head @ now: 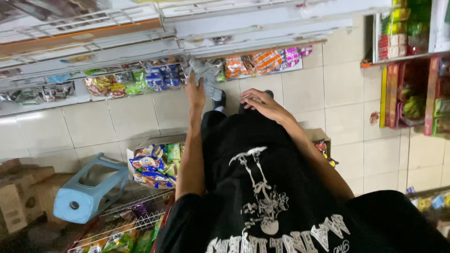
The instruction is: The person wipes down supermarket shelves with a cloth, moving snacks and biscuits aside to reach the shelf surfaces.
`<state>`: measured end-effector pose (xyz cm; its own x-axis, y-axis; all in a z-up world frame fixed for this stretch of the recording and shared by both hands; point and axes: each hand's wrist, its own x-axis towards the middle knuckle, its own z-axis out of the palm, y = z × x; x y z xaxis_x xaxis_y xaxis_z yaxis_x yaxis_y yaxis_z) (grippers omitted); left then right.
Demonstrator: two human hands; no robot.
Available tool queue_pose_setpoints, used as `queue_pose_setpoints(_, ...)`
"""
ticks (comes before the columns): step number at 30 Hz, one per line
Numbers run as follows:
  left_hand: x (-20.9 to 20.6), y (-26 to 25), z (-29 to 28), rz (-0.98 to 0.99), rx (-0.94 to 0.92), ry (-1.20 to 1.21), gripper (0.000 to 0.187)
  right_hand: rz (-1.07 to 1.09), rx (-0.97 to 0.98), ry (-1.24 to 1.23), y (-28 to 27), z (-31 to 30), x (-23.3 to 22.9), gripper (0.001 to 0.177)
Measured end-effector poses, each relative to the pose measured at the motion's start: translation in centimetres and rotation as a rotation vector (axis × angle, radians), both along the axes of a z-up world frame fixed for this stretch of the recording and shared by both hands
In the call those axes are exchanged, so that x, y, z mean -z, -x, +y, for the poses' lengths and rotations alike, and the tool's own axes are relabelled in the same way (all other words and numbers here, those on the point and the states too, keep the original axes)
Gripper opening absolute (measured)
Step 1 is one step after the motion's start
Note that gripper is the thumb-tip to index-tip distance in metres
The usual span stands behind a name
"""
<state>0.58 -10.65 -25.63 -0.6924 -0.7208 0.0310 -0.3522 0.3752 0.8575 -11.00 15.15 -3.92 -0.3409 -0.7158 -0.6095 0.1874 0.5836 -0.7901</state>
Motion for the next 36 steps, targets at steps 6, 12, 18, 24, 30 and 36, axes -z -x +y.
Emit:
queue_pose_setpoints(6,1.7,2.4,-2.7,0.412,-0.697,-0.102,0.064,0.248,-0.270,0.153,-0.2,-8.4,-2.6,0.027)
queue_pose_setpoints(12,-0.7,12.8,-1.2,0.409,-0.698,-0.179,0.058,0.589,-0.292,0.373,-3.3,-13.7,-6.6,0.027)
queue_pose_setpoints(18,-0.6,16.3,4.6,0.520,-0.654,-0.649,0.064,0.611,-0.344,0.437,-0.5,-7.6,-8.0,0.027)
queue_pose_setpoints(24,-3.5,9.0,-1.3,0.324,-0.883,0.222,0.058,0.243,-0.088,0.131,2.5,-1.7,-4.5,0.030)
queue_pose_setpoints(30,-12.2,7.2,-3.9,-0.110,0.203,0.630,0.071,0.346,0.020,0.210,3.6,0.8,-2.7,0.027)
queue_pose_setpoints(36,-14.4,12.2,-5.6,-0.298,0.253,0.458,0.040,0.065,0.076,0.279,5.1,0.3,-3.1,0.027)
